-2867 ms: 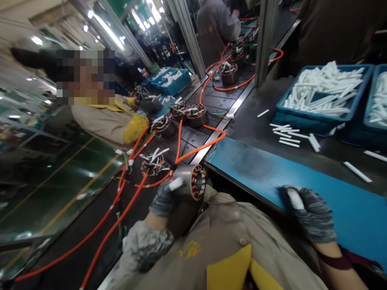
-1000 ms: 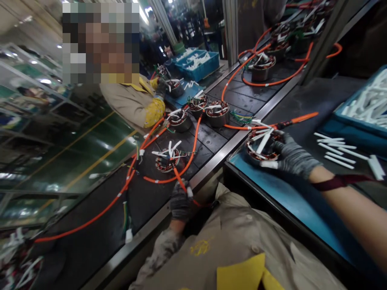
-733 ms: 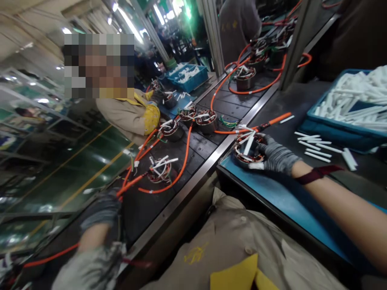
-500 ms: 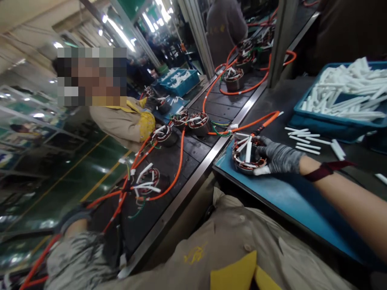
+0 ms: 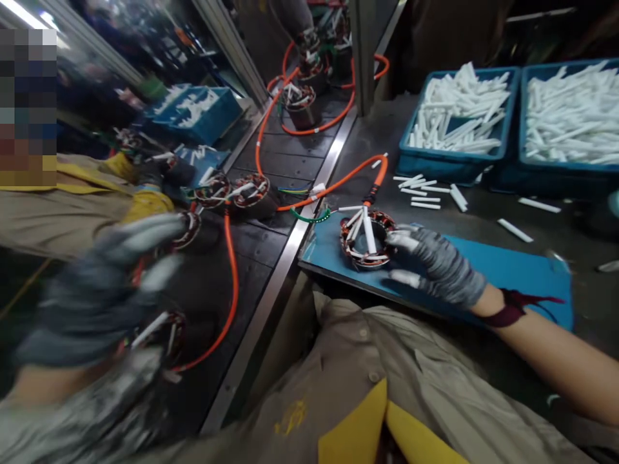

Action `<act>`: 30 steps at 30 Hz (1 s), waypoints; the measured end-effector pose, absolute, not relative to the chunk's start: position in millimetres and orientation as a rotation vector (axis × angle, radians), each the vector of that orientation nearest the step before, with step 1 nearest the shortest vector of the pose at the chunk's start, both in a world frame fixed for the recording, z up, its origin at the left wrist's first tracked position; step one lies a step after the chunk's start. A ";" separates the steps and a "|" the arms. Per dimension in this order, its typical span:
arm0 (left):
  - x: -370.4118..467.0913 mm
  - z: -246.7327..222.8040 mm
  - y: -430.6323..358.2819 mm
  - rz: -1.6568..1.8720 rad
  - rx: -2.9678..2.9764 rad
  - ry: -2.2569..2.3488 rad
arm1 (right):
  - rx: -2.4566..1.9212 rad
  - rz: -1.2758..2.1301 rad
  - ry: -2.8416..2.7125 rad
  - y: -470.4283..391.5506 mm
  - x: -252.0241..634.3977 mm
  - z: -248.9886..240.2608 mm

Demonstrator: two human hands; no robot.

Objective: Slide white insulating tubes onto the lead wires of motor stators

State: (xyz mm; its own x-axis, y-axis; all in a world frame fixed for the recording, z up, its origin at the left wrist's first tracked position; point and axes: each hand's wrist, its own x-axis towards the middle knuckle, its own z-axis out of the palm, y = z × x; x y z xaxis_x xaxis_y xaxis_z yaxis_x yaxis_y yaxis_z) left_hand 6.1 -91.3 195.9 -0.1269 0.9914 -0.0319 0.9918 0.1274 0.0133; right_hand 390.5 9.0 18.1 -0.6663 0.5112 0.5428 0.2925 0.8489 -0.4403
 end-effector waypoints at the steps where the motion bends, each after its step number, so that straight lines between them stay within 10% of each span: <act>1: 14.8 193.9 -73.5 0.031 2.250 2.192 | -0.566 0.343 -2.340 1.5 380.7 17.2; 11: 168.3 120.5 133.3 -0.658 3.079 0.798 | -0.692 0.637 -2.097 -11.2 332.7 1.9; 25: 133.3 139.8 67.1 0.022 2.398 1.045 | -0.877 1.224 -1.766 30.6 390.3 26.7; 30: 201.8 127.7 59.2 -0.271 2.677 0.986 | -0.903 1.245 -1.637 24.9 401.5 21.2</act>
